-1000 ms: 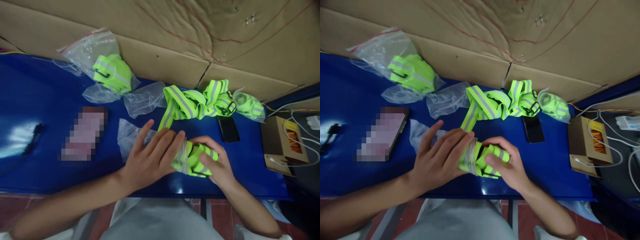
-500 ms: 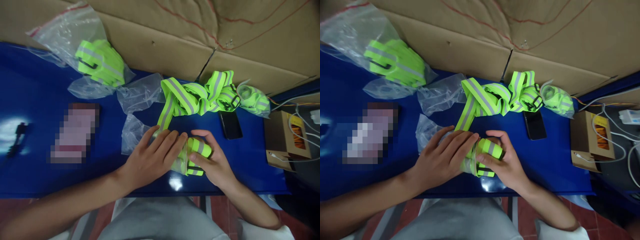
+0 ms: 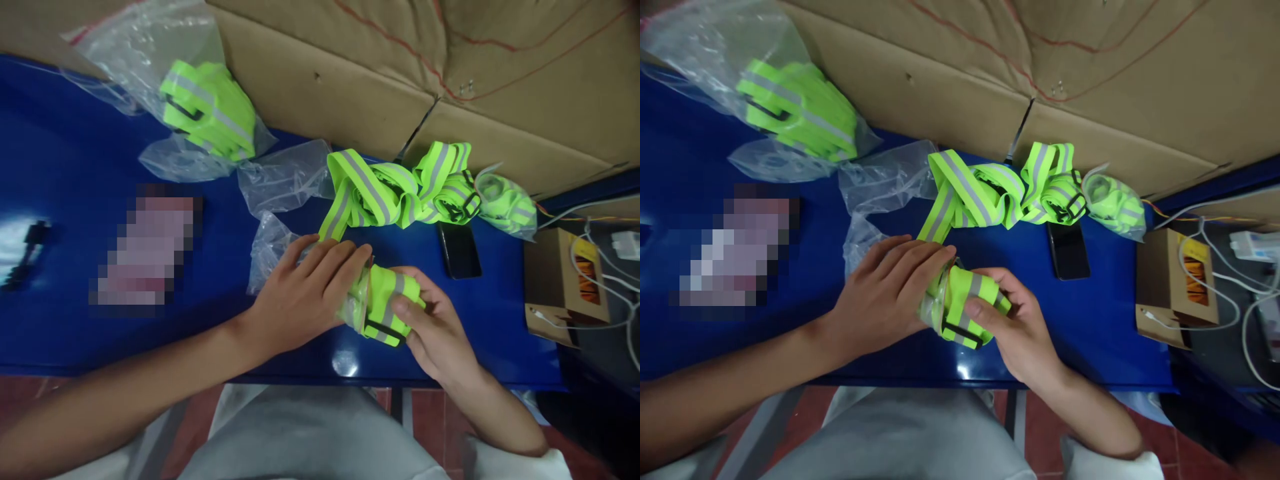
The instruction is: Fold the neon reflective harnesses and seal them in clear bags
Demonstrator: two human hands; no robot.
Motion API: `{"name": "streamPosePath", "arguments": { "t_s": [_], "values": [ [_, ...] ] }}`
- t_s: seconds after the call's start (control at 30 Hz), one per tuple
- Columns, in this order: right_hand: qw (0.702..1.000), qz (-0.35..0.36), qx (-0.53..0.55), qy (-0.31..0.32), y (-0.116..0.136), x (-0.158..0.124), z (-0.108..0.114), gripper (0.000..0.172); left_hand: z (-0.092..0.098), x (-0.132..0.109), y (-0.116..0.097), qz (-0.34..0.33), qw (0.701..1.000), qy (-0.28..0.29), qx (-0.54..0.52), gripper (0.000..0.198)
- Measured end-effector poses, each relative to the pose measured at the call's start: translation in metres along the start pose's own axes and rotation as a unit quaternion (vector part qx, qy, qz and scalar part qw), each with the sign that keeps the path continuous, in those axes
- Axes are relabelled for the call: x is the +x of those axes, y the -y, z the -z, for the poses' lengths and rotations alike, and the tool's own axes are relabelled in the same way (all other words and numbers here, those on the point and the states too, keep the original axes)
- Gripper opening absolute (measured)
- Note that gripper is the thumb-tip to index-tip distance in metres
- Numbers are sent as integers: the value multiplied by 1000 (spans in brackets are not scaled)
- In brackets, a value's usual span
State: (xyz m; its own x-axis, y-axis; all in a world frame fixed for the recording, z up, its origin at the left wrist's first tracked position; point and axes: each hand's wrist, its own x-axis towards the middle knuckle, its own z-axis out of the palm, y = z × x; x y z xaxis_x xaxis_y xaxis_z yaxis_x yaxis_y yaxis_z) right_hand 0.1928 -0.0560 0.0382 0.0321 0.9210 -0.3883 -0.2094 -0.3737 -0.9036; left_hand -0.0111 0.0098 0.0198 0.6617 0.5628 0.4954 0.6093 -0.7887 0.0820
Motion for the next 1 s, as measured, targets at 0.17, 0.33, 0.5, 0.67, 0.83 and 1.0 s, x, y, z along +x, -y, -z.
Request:
{"name": "streamPosePath", "arguments": {
  "t_s": [0.17, 0.33, 0.5, 0.67, 0.83, 1.0],
  "values": [
    [996, -75, 40, 26, -11, 10, -12, 41, -1, -2, -10, 24, 997, 67, 4, 60],
    [995, -77, 45, 34, -15, 14, -15, 39, -2, -4, -13, 33, 995, 91, 17, 59],
    [998, -37, -25, 35, -14, 18, 0, 41, 1, -4, -3, 33, 997, 67, 21, 57],
    [997, -9, -56, 49, -22, 21, 4, 36, 0, -5, 0, 27, 996, 83, 30, 52],
    [996, -15, -78, 37, -31, 19, -8, 38, -3, -6, -14, -18, 996, 76, 51, 36],
    [998, 20, -52, 19, -29, 9, -15, 48, -3, -2, -9, 10, 999, 39, 35, 40]
  ]
}}
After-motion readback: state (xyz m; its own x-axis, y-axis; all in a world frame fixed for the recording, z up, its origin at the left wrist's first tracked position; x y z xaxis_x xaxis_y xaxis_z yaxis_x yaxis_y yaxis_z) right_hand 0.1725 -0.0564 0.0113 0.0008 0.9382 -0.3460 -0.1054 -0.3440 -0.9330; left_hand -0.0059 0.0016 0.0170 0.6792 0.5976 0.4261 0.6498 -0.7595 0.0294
